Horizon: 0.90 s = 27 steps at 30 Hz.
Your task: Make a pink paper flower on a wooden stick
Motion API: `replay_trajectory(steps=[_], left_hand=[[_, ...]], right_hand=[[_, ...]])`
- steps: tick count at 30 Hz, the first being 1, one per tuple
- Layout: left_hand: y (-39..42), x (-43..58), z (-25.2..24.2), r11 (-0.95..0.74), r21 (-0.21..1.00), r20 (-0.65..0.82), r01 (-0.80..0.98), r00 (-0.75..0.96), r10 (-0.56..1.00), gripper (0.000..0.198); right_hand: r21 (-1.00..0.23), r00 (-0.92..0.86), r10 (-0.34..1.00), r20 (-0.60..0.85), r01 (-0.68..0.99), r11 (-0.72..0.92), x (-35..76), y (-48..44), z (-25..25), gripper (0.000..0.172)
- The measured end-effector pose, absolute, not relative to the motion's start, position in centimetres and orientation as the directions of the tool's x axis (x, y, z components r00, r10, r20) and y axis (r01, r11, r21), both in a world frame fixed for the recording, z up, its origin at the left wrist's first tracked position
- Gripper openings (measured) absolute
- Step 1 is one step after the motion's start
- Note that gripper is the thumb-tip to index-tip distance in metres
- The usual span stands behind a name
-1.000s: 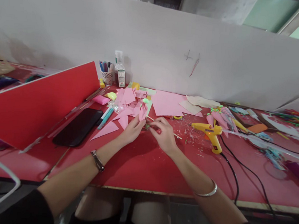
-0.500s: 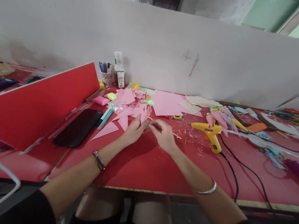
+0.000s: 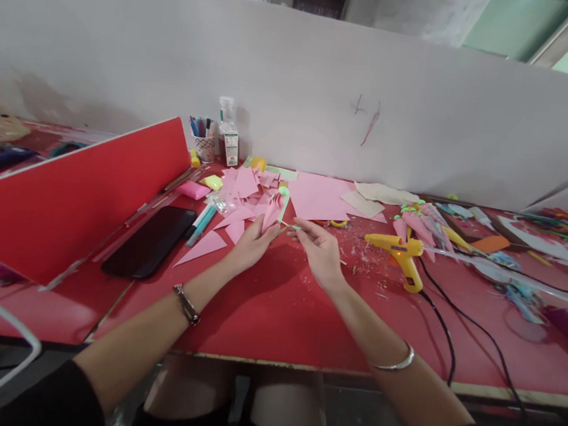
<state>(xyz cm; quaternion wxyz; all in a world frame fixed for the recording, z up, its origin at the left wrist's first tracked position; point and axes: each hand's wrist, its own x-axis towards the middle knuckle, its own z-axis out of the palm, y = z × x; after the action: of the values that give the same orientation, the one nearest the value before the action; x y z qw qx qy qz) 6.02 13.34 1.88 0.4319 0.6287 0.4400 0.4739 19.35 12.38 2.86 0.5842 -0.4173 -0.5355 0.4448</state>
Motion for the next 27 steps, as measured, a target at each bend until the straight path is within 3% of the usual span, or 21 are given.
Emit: replay_trajectory(steps=[5,9,12,19,27], left_hand=[[13.2,5.9,2.2,-0.244,0.960,0.221,0.135,0.166,0.961,0.020],[13.1,6.0,2.3,-0.259,0.954,0.238,0.148,0.146,0.960,0.010],[12.9,6.1,2.4,-0.279,0.952,0.258,0.123,0.161,0.953,0.005],[12.8,6.0,2.8,-0.260,0.957,0.231,0.127,0.206,0.951,0.013],[12.9,6.0,2.7,-0.225,0.964,0.193,0.141,0.210,0.958,0.014]], right_hand=[[-0.967,0.004,0.968,0.252,-0.029,0.252,19.3,12.2,2.6,0.009],[-0.952,-0.041,0.951,0.307,-0.004,0.308,19.1,11.9,2.6,0.004],[-0.950,-0.065,0.948,0.312,-0.004,0.312,19.1,11.8,2.5,0.007],[-0.939,-0.047,0.938,0.343,-0.001,0.343,19.3,12.5,1.8,0.020],[-0.924,-0.083,0.933,0.350,0.131,0.358,19.3,12.0,2.2,0.013]])
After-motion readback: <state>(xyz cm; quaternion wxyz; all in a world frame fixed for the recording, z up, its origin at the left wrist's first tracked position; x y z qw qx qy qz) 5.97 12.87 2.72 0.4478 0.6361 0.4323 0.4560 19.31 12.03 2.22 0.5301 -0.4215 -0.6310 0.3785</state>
